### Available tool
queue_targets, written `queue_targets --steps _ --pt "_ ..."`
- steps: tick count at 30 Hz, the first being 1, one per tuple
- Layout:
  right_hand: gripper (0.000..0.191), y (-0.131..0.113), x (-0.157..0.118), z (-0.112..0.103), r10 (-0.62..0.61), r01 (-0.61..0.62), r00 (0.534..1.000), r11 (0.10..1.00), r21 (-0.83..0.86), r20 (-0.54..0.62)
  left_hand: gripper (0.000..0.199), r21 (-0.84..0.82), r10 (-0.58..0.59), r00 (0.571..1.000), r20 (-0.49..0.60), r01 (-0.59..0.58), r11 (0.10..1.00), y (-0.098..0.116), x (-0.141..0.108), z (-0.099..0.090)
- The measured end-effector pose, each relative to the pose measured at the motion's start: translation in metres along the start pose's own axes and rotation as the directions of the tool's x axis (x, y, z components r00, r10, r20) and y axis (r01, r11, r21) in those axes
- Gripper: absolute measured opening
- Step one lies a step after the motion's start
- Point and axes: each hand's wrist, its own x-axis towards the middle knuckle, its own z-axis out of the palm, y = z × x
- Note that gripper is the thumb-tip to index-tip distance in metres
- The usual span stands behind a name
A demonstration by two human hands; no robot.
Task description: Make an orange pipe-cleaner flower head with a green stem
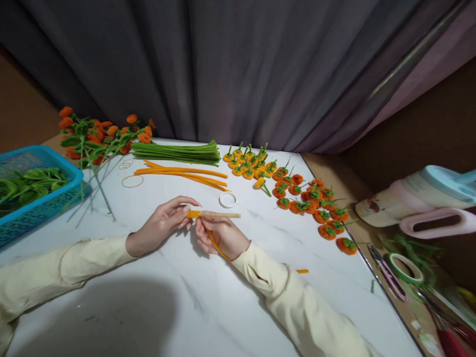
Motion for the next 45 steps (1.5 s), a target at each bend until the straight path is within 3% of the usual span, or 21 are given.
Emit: queue_targets --steps 4,7,9,11,13,16,18,21,25,31,36,41,45 --pt "0.034 0.012 0.000 0.009 -0.179 0.110 0.955 0.954 -0.279 -0.235 0.030 0.031 -0.009 1.000 -0.007 0.009 0.999 -0.002 0.001 0.002" --pt "0.035 0.016 -0.003 0.013 -0.249 0.100 0.928 0.884 -0.457 -0.278 0.031 0.218 0.081 0.996 -0.022 -0.075 0.973 -0.003 0.000 0.001" --pt "0.034 0.018 -0.005 0.014 -0.252 0.087 0.925 0.868 -0.489 -0.283 0.030 0.402 0.188 0.982 -0.004 -0.170 0.900 -0.005 -0.001 -0.001" --pt "0.032 0.019 -0.005 0.013 -0.219 0.062 0.932 0.881 -0.469 -0.288 0.028 0.579 0.348 0.932 0.102 -0.340 0.741 -0.007 0.000 -0.006" --pt "0.032 0.020 -0.003 0.011 -0.158 0.031 0.942 0.919 -0.393 -0.295 0.031 0.701 0.470 0.839 0.273 -0.508 0.500 -0.008 0.001 -0.011" --pt "0.031 0.019 0.001 0.006 -0.047 -0.011 0.961 0.979 -0.205 -0.273 0.038 0.796 0.476 0.752 0.457 -0.584 0.158 -0.010 0.004 -0.016" --pt "0.028 0.017 0.003 0.003 -0.015 -0.013 0.971 0.993 -0.116 -0.237 0.038 0.816 0.461 0.728 0.508 -0.579 0.015 -0.010 0.005 -0.018" --pt "0.024 0.014 0.004 0.000 -0.023 0.011 0.978 0.998 -0.062 -0.205 0.034 0.818 0.462 0.706 0.536 -0.570 -0.077 -0.011 0.006 -0.017" --pt "0.023 0.010 0.005 -0.001 0.032 -0.035 0.985 0.999 -0.017 -0.167 0.031 0.825 0.470 0.709 0.526 -0.559 -0.081 -0.012 0.008 -0.017" --pt "0.027 0.002 0.006 -0.005 0.157 -0.162 0.981 0.986 -0.033 -0.117 0.030 0.847 0.409 0.757 0.509 -0.524 -0.085 -0.014 0.012 -0.023" --pt "0.025 -0.004 0.004 -0.010 0.205 -0.207 0.978 0.978 -0.041 -0.032 0.030 0.828 0.351 0.761 0.546 -0.554 -0.089 -0.003 0.017 -0.029" --pt "0.024 -0.007 0.002 -0.013 0.191 -0.188 0.979 0.981 -0.046 0.074 0.033 0.805 0.209 0.792 0.574 -0.593 0.035 0.027 0.020 -0.036" --pt "0.025 -0.007 -0.002 -0.010 0.288 -0.282 0.936 0.958 -0.056 0.204 0.032 0.771 0.037 0.811 0.584 -0.569 0.286 0.049 0.019 -0.041"
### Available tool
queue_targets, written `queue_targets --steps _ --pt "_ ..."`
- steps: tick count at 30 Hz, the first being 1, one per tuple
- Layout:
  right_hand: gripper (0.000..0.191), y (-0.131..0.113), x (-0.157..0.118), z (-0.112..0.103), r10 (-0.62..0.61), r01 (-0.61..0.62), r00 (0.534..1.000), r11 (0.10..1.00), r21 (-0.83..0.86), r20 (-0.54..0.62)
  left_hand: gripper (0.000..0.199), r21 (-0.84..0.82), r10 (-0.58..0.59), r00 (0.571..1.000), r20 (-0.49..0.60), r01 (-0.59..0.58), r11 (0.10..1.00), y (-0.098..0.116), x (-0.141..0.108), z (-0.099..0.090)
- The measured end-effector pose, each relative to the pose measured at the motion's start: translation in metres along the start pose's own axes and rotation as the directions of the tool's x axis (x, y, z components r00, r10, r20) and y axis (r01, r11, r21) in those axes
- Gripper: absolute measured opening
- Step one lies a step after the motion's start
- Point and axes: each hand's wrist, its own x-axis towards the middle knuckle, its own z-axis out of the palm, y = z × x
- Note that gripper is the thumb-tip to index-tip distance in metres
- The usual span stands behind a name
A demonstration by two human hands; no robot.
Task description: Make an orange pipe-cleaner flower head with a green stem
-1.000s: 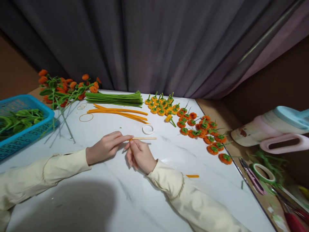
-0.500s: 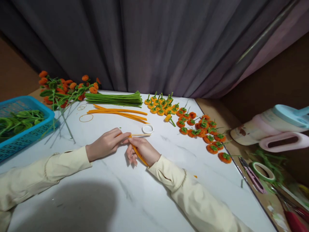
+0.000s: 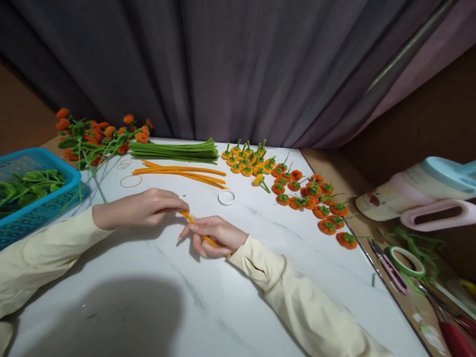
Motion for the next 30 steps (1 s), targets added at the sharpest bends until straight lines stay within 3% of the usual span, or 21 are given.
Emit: queue_targets --steps 5,8,12,15,19,25,28,30 --pt "0.025 -0.001 -0.006 0.003 0.138 -0.139 0.979 0.990 -0.004 0.147 0.026 -0.298 -0.061 0.986 0.158 0.106 0.949 0.008 -0.002 -0.006" --pt "0.026 -0.001 -0.006 0.002 0.186 -0.192 0.957 0.981 0.005 0.223 0.022 -0.454 -0.011 0.966 0.258 0.131 0.882 0.011 -0.001 -0.005" --pt "0.021 0.002 -0.006 0.002 0.129 -0.149 0.960 0.987 0.064 0.249 0.024 -0.576 0.011 0.920 0.392 0.237 0.782 0.010 0.001 -0.006" --pt "0.020 0.003 -0.006 0.000 0.078 -0.099 0.973 0.991 0.090 0.219 0.026 -0.679 0.008 0.898 0.440 0.327 0.657 0.007 0.002 -0.007" --pt "0.022 0.004 -0.004 -0.002 0.076 -0.092 0.981 0.992 0.085 0.176 0.025 -0.781 -0.036 0.895 0.445 0.407 0.474 0.007 0.003 -0.006" --pt "0.033 0.007 0.002 -0.002 -0.069 0.068 0.997 0.998 0.007 0.025 0.019 -0.889 -0.200 0.903 0.380 0.416 0.192 0.006 0.006 0.003" --pt "0.033 0.007 0.004 -0.002 -0.105 0.105 0.994 0.994 -0.027 0.010 0.024 -0.925 -0.316 0.899 0.302 0.357 0.132 0.007 0.008 0.011" --pt "0.032 0.007 0.005 -0.003 -0.125 0.125 0.992 0.992 -0.029 0.006 0.028 -0.934 -0.383 0.894 0.231 0.314 0.171 0.009 0.009 0.017"
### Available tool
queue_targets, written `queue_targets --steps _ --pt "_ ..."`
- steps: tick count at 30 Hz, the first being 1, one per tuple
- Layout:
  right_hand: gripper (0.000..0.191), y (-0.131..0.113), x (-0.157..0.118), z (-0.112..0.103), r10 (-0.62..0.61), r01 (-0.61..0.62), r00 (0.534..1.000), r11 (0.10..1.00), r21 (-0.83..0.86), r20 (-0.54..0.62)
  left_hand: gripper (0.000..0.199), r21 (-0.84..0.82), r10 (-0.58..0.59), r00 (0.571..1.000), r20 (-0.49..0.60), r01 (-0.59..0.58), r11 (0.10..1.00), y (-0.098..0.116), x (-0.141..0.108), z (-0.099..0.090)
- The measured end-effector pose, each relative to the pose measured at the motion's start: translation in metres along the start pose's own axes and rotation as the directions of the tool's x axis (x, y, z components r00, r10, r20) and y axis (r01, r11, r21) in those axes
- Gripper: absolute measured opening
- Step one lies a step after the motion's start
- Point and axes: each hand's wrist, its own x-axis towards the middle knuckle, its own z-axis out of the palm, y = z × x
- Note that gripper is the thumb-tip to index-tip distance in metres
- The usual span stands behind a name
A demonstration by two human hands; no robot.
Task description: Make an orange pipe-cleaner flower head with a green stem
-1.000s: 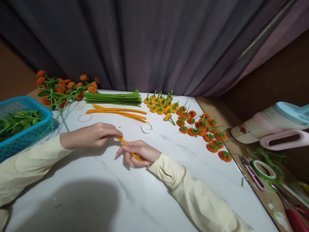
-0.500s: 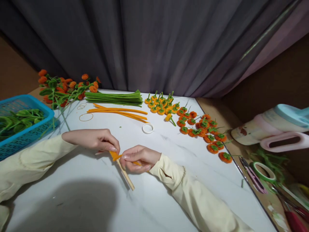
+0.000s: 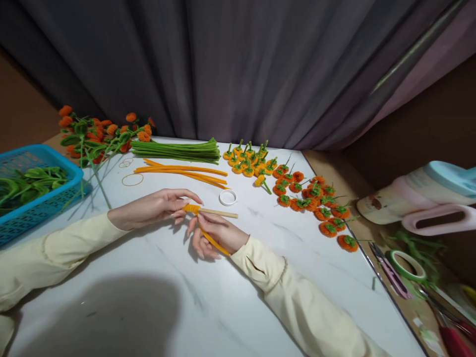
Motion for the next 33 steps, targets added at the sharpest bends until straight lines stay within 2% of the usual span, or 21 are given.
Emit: queue_targets --steps 3,6,8,10,12,14,16,18,23,26,30,33 --pt "0.031 0.000 0.001 -0.001 -0.001 0.001 1.000 1.000 0.022 0.004 0.028 0.193 0.117 0.987 -0.110 -0.094 0.977 -0.006 0.000 0.005" --pt "0.031 0.000 0.002 -0.001 0.032 -0.031 0.999 0.999 0.041 -0.016 0.028 0.461 0.257 0.952 -0.168 -0.155 0.874 -0.009 -0.001 0.009" --pt "0.030 -0.002 0.002 0.000 0.054 -0.054 0.998 0.997 0.048 -0.012 0.034 0.639 0.392 0.909 -0.143 -0.218 0.738 -0.011 -0.002 0.010" --pt "0.030 -0.003 0.002 0.000 0.069 -0.069 0.998 0.996 0.056 0.000 0.039 0.787 0.532 0.844 -0.062 -0.287 0.547 -0.014 -0.003 0.010" --pt "0.029 -0.004 0.002 0.000 0.080 -0.081 0.997 0.995 0.066 0.006 0.043 0.881 0.608 0.793 0.030 -0.309 0.359 -0.016 -0.004 0.009" --pt "0.028 -0.004 0.002 -0.001 0.088 -0.089 0.996 0.993 0.080 0.017 0.046 0.929 0.601 0.795 0.083 -0.280 0.241 -0.016 -0.004 0.007" --pt "0.029 -0.003 0.002 -0.003 0.091 -0.094 0.995 0.991 0.097 0.040 0.048 0.948 0.556 0.825 0.101 -0.249 0.197 -0.013 -0.005 0.005" --pt "0.030 -0.002 0.002 -0.003 0.096 -0.103 0.993 0.989 0.107 0.072 0.049 0.944 0.501 0.860 0.093 -0.237 0.230 -0.009 -0.005 0.003" --pt "0.031 -0.003 0.001 -0.004 0.139 -0.158 0.978 0.981 0.115 0.157 0.051 0.881 0.344 0.938 0.047 -0.201 0.429 0.003 -0.007 0.000" --pt "0.029 -0.005 -0.003 -0.004 0.199 -0.234 0.953 0.962 0.139 0.228 0.048 0.856 0.268 0.963 0.031 -0.164 0.489 0.007 -0.009 -0.002" --pt "0.029 -0.006 -0.007 -0.007 0.264 -0.326 0.904 0.934 0.143 0.337 0.044 0.810 0.125 0.989 0.073 -0.132 0.572 0.013 -0.011 -0.002" --pt "0.026 -0.005 -0.008 -0.008 0.267 -0.336 0.894 0.931 0.145 0.360 0.040 0.722 -0.024 0.993 0.117 -0.069 0.689 0.015 -0.012 -0.002"
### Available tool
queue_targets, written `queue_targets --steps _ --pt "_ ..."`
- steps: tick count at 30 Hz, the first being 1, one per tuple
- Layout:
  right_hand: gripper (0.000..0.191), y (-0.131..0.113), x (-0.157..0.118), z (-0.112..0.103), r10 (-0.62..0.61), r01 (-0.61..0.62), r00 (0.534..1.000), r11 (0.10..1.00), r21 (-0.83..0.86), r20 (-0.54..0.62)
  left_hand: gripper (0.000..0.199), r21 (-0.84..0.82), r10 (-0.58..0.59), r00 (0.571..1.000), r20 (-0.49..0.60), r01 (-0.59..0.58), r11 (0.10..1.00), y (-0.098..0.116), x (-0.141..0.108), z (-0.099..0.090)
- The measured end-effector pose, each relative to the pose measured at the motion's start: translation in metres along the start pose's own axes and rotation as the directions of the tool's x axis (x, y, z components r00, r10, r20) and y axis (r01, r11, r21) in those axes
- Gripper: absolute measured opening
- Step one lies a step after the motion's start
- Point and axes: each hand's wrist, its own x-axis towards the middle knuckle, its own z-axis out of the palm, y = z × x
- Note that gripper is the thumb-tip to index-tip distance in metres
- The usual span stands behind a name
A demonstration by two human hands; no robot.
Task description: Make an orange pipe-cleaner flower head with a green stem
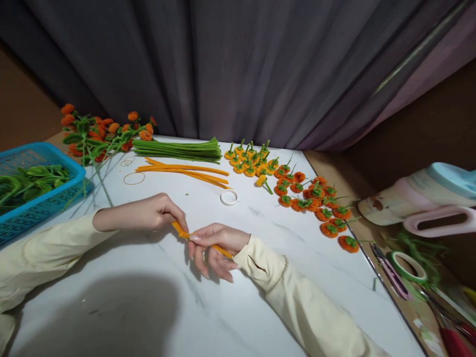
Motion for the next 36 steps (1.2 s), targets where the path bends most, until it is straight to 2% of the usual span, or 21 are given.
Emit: queue_targets --steps 3,6,11,16,18,19,21,23,25,27,29,31,33,36 --pt "0.021 0.000 -0.001 0.000 -0.055 0.056 0.998 0.998 0.008 -0.024 0.034 -0.229 -0.047 0.992 0.118 0.073 0.971 -0.001 0.000 -0.002" --pt "0.020 0.002 0.000 -0.001 -0.103 0.104 0.994 0.994 0.026 -0.046 0.028 -0.457 -0.036 0.988 0.148 0.101 0.884 -0.003 0.002 -0.004" --pt "0.022 0.006 0.003 -0.005 -0.191 0.191 0.972 0.982 -0.015 -0.139 0.019 -0.688 -0.038 0.992 0.118 0.109 0.718 -0.002 0.005 -0.003" --pt "0.035 0.004 0.007 -0.004 -0.272 0.256 0.931 0.962 -0.098 -0.242 0.024 -0.851 -0.152 0.987 0.042 0.116 0.512 -0.004 0.009 0.005" --pt "0.036 0.003 0.008 -0.004 -0.278 0.256 0.925 0.960 -0.116 -0.261 0.033 -0.865 -0.174 0.985 0.022 0.106 0.491 -0.004 0.009 0.009" --pt "0.036 0.003 0.009 -0.003 -0.275 0.249 0.924 0.960 -0.129 -0.265 0.036 -0.856 -0.177 0.984 -0.004 0.088 0.509 -0.003 0.009 0.011" --pt "0.034 0.002 0.010 -0.002 -0.267 0.232 0.925 0.960 -0.156 -0.271 0.039 -0.796 -0.182 0.979 -0.096 0.034 0.604 -0.002 0.010 0.015" --pt "0.033 0.002 0.011 0.000 -0.254 0.209 0.924 0.961 -0.179 -0.285 0.037 -0.652 -0.172 0.958 -0.227 -0.018 0.758 0.000 0.010 0.018" --pt "0.033 0.001 0.011 0.001 -0.239 0.187 0.924 0.963 -0.194 -0.297 0.034 -0.429 -0.115 0.933 -0.341 -0.046 0.902 -0.001 0.011 0.021" --pt "0.033 0.002 0.011 0.002 -0.229 0.172 0.926 0.964 -0.205 -0.301 0.036 -0.168 0.002 0.911 -0.413 -0.079 0.983 -0.004 0.011 0.023" --pt "0.033 0.002 0.012 0.002 -0.218 0.158 0.929 0.965 -0.210 -0.301 0.041 0.084 0.147 0.886 -0.439 -0.123 0.989 -0.009 0.011 0.024" --pt "0.032 0.003 0.012 0.001 -0.204 0.147 0.933 0.968 -0.202 -0.298 0.045 0.288 0.263 0.872 -0.412 -0.149 0.946 -0.013 0.010 0.025" --pt "0.030 0.003 0.012 0.000 -0.190 0.138 0.935 0.973 -0.187 -0.300 0.047 0.429 0.314 0.879 -0.358 -0.144 0.892 -0.015 0.010 0.026" --pt "0.028 0.003 0.012 0.000 -0.184 0.136 0.936 0.975 -0.176 -0.299 0.048 0.564 0.331 0.894 -0.302 -0.112 0.818 -0.014 0.008 0.024"
